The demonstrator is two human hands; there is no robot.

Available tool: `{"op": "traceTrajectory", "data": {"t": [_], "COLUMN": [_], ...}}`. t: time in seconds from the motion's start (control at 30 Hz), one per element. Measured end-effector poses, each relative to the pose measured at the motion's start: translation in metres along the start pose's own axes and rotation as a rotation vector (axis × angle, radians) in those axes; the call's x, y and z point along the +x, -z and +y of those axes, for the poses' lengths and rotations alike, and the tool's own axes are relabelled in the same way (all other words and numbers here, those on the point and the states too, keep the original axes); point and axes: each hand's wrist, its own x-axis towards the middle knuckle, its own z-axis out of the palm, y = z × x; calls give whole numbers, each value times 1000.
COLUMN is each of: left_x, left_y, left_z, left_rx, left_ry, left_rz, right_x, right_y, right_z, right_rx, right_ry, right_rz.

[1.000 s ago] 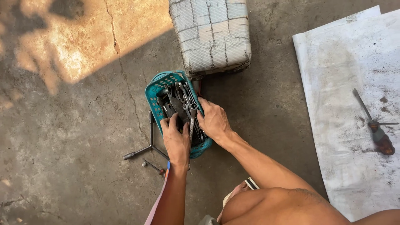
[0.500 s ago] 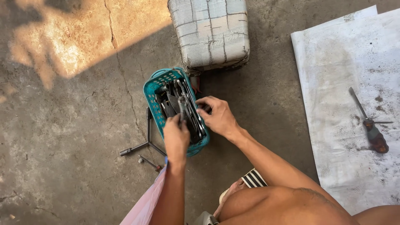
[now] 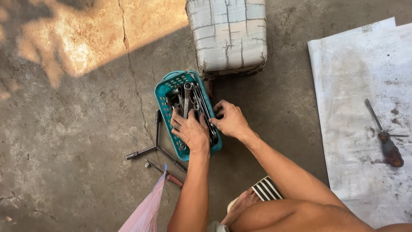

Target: Repairing a motorcycle by loosening and tightening bolts using various hand tools

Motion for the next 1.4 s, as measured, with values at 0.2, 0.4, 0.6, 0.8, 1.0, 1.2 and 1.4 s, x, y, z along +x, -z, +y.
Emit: {"op": "traceTrajectory", "data": {"t": [0.2,0.4,0.6,0.8,1.0,1.2,1.4], "left_x": [0,-2,-6,-11,-21,-27,-26], "left_y": [0,-20,8,9,1,38,74], "left_z": [13,-2,12,17,15,22,17], "left_rx": [-105,-82,82,164,204,153,-172], "left_ry": [51,-89,-62,-113,-176,-192,-16], "left_rz": [-7,-90,-248,-316,-333,-363,-249], "right_x": [-10,-43,-45,-26,-32,-35,-33], "right_y": [5,7,6,1,1,2,3], "right_z": [-16,-52,-40,-21,-29,-26,-25], "right_rx": [16,-164,-76,-24,-42,-30,24], "right_ry": [-33,87,113,12,22,37,-17], "right_rz": [-9,55,79,73,66,78,67]}}
